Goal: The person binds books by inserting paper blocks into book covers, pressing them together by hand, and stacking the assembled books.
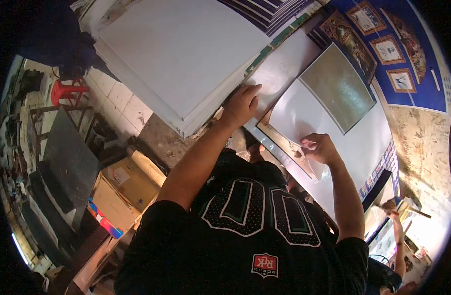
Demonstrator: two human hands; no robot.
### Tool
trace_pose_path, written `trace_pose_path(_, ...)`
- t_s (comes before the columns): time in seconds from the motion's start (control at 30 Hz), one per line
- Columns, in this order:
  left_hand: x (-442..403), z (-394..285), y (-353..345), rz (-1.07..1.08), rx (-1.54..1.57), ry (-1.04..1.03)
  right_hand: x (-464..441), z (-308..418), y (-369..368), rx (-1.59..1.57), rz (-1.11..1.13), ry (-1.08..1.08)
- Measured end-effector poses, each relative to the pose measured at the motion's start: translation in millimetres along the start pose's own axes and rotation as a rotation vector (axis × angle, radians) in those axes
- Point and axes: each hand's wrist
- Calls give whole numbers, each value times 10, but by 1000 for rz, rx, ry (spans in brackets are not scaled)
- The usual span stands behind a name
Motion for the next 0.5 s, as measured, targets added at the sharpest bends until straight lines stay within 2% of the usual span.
trace_pose_path(0.13,13,31,-3,-1,-23,-4,5,18,12,-16,18,-78)
trace_pose_path(0.23,16,11,6,-5,10,24,33,67,0,-9,14,-19)
trace_pose_path(0.27,8,-22,0,-7,48,42,70,113,-38,105,-6,-7)
trace_pose_path(0.3,-4,-82,0,1,55,25,108,130,-108,200,-61,99)
trace_pose_path(0.33,-5,-170,2,-8,115,126,147,122,-191,299,-115,202)
trace_pose_path(0.37,0,-285,-22,-14,174,228,184,149,-291,373,-148,178)
trace_pose_path(0.4,6,-438,-43,-2,180,214,216,178,-389,446,-179,154)
trace_pose_path(0.43,12,-609,-42,19,22,133,248,180,-443,443,-176,104)
trace_pose_path(0.47,37,-739,-72,35,-138,52,280,148,-465,433,-287,184)
trace_pose_path(0.5,104,-810,-152,39,-137,42,318,120,-430,342,-254,165)
Point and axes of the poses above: each hand's wrist, its own x-axis away from the middle knuckle, its own y-axis out of the back of the hand, z = x × y, and after that the axes turned 5 degrees about y, right-handed
